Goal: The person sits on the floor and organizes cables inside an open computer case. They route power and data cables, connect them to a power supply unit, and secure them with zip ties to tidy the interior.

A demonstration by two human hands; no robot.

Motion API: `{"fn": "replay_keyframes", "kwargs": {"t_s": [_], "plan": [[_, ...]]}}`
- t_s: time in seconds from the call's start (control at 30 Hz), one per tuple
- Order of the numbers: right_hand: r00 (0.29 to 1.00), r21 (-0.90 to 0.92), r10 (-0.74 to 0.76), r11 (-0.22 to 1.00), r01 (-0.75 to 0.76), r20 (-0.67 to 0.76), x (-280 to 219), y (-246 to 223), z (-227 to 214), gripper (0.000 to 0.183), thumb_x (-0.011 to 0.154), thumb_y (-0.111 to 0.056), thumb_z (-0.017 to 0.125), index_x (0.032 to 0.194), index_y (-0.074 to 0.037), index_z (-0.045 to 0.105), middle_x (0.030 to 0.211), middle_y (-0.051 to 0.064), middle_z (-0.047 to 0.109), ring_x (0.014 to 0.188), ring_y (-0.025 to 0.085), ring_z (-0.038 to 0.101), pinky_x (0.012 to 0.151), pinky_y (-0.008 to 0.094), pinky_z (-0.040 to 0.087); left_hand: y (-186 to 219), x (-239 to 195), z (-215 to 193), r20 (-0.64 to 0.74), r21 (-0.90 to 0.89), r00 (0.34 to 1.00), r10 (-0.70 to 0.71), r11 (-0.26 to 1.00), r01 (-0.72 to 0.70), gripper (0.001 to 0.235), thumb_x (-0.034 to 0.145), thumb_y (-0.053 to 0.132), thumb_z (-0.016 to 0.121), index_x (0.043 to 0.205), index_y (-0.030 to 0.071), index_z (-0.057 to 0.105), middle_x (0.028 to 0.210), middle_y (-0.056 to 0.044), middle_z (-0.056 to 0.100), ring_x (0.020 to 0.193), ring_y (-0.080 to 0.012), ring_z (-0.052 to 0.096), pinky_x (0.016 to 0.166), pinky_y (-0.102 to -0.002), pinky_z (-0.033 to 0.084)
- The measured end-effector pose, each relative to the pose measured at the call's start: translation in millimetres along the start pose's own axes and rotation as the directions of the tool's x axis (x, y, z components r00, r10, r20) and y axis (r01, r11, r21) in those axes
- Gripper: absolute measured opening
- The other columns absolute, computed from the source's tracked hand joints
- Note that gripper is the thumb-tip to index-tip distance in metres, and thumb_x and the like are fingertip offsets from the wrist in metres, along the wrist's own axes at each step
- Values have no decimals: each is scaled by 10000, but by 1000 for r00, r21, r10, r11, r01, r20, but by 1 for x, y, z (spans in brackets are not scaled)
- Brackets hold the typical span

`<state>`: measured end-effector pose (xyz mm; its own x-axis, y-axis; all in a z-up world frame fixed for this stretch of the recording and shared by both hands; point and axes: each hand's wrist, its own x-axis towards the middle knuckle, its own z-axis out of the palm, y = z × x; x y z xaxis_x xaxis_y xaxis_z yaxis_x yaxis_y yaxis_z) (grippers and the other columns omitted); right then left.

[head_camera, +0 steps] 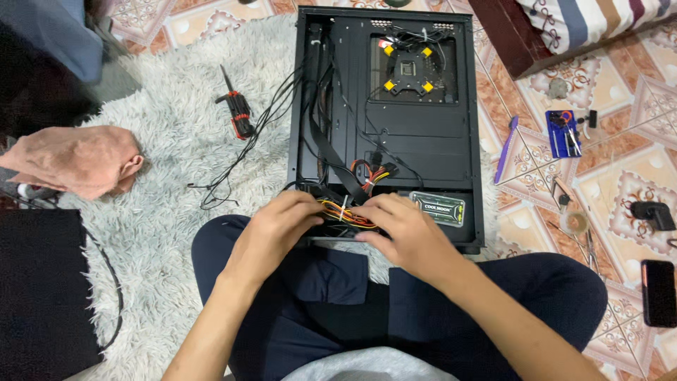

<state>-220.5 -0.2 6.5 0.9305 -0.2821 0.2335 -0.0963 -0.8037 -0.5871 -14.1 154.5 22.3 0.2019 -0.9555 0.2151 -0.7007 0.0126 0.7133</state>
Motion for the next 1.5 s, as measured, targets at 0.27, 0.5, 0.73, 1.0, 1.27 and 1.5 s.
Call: {"fn": "replay_keyframes", "kwargs": {"t_s": [0.27, 0.5, 0.73, 1.0, 1.27, 1.5], "plan": [[982, 163, 188, 970, -181, -32, 3, 15, 22, 165, 942, -168, 726, 1089, -97, 746, 942, 84, 726, 861, 292, 719, 798, 399, 563, -15, -30, -2, -466, -61, 860, -208, 977, 204, 409, 870, 92, 846, 1244, 20, 697, 1104, -166, 658, 1042, -368, 686, 841, -395, 606], [963, 167, 260, 955, -246, -69, 6, 10, -2, 113, 932, -103, 726, 1029, -124, 782, 950, 81, 765, 871, 287, 732, 802, 399, 574, -4, 8, 3, -167, 132, 980, 107, 988, -85, 238, 971, 171, 723, 1196, 94, 724, 1166, -83, 718, 1185, -319, 655, 975, -435, 512], [934, -112, 318, 935, -337, -161, -34, 52, -47, 237, 886, -163, 791, 1122, -165, 779, 1033, 44, 730, 983, 279, 690, 883, 388, 550, -4, 49, 46, 210, 315, 951, 224, 906, -283, 174, 900, 219, 752, 1038, 113, 746, 977, -71, 661, 960, -307, 591, 771, -406, 454], [932, -210, 342, 909, -361, -122, -63, 76, -26, 554, 763, -351, 879, 1261, -158, 731, 1142, 50, 629, 1034, 279, 601, 954, 412, 476, 19, 65, 52, 255, -210, 966, 48, 978, 7, 129, 1048, 200, 568, 1029, 115, 663, 820, -152, 720, 880, -413, 698, 829, -467, 519], [904, -173, 419, 887, -428, -90, -74, 82, -17, 545, 831, -386, 821, 1312, -177, 673, 1157, 5, 583, 1116, 237, 541, 963, 382, 387, 33, 72, 65, 240, -454, 969, -58, 876, 165, 126, 983, 140, 662, 1063, 131, 759, 812, -67, 798, 842, -229, 759, 841, -383, 572], [885, -2, 459, 888, -460, -78, -76, 81, -14, 508, 874, -390, 780, 1310, -217, 585, 1201, -63, 611, 1163, 189, 560, 972, 377, 305, 27, 70, 74, 276, -485, 960, -47, 856, 181, 147, 924, 87, 723, 1063, 99, 768, 840, -91, 804, 843, -248, 757, 832, -408, 574]]}}
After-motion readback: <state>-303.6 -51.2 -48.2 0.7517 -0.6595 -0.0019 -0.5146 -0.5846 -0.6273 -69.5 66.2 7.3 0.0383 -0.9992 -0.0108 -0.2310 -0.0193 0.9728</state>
